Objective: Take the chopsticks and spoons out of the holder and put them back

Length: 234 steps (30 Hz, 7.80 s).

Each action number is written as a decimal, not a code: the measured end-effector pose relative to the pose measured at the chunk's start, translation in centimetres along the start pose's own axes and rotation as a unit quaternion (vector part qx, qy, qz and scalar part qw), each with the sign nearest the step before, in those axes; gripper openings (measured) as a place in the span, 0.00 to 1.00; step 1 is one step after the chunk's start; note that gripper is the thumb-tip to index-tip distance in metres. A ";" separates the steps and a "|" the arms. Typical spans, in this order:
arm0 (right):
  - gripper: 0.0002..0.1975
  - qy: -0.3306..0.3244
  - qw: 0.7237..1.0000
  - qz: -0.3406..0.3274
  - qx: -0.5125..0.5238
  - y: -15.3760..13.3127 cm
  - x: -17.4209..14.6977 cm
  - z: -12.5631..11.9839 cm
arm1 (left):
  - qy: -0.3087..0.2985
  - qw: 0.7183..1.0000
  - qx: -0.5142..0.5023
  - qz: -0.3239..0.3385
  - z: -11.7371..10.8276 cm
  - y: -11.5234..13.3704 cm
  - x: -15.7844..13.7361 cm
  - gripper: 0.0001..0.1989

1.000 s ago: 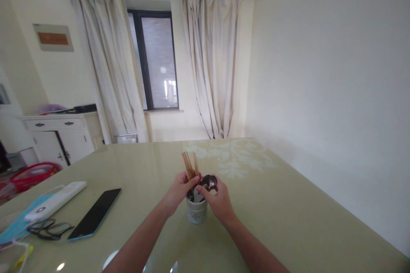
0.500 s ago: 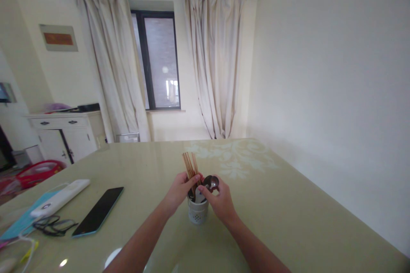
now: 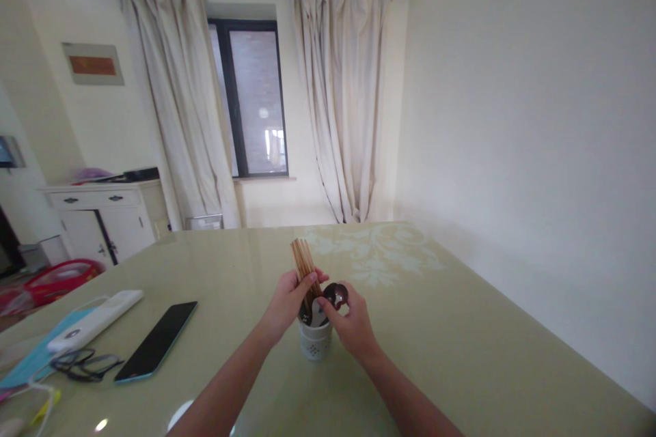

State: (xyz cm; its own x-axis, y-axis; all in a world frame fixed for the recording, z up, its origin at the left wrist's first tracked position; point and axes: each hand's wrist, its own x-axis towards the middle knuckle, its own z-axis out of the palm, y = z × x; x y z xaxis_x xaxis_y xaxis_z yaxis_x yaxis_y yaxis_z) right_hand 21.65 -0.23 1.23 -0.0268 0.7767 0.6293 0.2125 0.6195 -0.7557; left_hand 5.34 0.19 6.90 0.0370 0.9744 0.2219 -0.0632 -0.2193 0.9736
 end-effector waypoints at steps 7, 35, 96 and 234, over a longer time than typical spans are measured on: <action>0.09 0.008 1.000 0.013 -0.004 0.4 -0.1 0.2 | 0.072 0.992 -0.045 0.092 -0.1 4.8 -0.2 0.31; 0.10 0.004 1.000 0.023 -0.017 -0.3 -0.1 -0.3 | 0.159 0.987 0.009 -0.016 -7.4 -8.0 0.5 0.38; 0.22 -0.037 0.998 0.027 0.049 -1.5 -0.2 -1.0 | -0.060 0.791 0.606 -0.060 -6.2 -7.0 -2.6 0.41; 0.25 0.160 0.925 0.261 0.225 1.9 1.8 -1.3 | 0.093 0.831 0.547 0.041 -9.6 -7.8 -1.1 0.16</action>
State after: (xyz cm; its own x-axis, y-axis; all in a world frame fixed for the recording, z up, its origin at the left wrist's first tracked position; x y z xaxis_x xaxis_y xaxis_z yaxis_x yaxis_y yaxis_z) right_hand 23.31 2.19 1.15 0.2711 0.9545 0.1241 -0.3155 0.2100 -0.9254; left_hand -3.74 1.34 -1.46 -0.0837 0.9228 0.3761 0.8904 -0.1002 0.4440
